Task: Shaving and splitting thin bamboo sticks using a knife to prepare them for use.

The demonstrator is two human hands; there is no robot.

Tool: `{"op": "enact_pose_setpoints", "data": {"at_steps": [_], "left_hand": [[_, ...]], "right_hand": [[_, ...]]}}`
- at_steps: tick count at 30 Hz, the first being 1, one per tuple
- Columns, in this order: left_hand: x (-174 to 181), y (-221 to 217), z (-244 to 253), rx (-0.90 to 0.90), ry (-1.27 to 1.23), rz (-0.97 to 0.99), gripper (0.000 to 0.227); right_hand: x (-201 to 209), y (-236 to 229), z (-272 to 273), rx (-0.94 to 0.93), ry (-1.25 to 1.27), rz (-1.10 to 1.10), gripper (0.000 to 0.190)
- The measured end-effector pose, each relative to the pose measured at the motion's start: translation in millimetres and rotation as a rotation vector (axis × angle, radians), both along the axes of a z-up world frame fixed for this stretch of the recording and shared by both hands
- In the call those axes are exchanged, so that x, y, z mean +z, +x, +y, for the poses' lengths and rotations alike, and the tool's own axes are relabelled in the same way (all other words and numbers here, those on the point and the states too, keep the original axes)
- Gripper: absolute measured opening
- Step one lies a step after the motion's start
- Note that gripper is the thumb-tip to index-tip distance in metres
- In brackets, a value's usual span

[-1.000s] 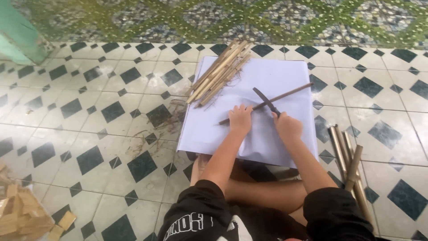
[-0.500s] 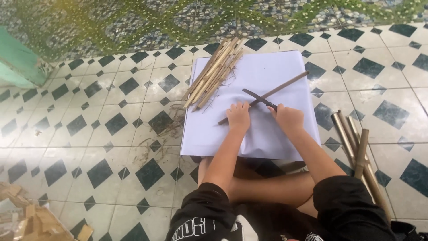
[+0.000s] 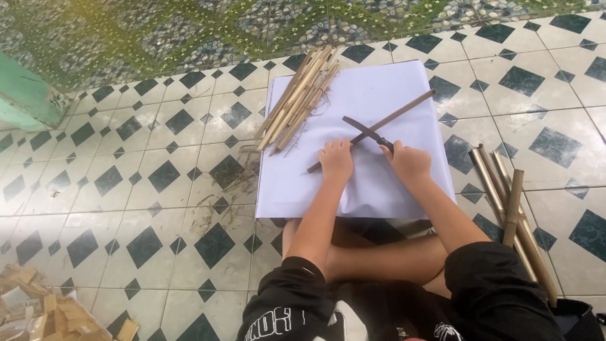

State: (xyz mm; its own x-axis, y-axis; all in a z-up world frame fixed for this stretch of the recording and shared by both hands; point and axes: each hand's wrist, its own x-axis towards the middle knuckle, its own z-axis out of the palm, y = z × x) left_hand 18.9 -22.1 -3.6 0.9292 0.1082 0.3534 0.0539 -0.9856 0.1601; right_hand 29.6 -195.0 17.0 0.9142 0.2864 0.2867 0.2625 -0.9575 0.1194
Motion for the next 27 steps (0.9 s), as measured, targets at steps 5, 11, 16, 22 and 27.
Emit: {"op": "enact_pose_setpoints", "data": {"at_steps": [5, 11, 16, 22, 27], "left_hand": [[0, 0, -1, 0.004, -0.004, 0.012, 0.026], [11, -5, -1, -0.005, -0.009, 0.055, 0.027], [7, -4, -1, -0.014, -0.002, 0.059, 0.026], [5, -2, 1, -0.01, -0.003, 0.061, 0.028], [1, 0, 2, -0.006, -0.005, 0.014, 0.03]], "right_hand": [[-5, 7, 0, -0.003, 0.029, 0.04, 0.042], [-11, 25, -12, -0.116, 0.01, 0.034, 0.045], [-7, 28, -20, -0.127, 0.102, 0.193, 0.048], [-2, 11, -11, 0.017, 0.022, 0.156, 0.048], [4, 7, -2, 0.01, 0.033, 0.068, 0.045]]}}
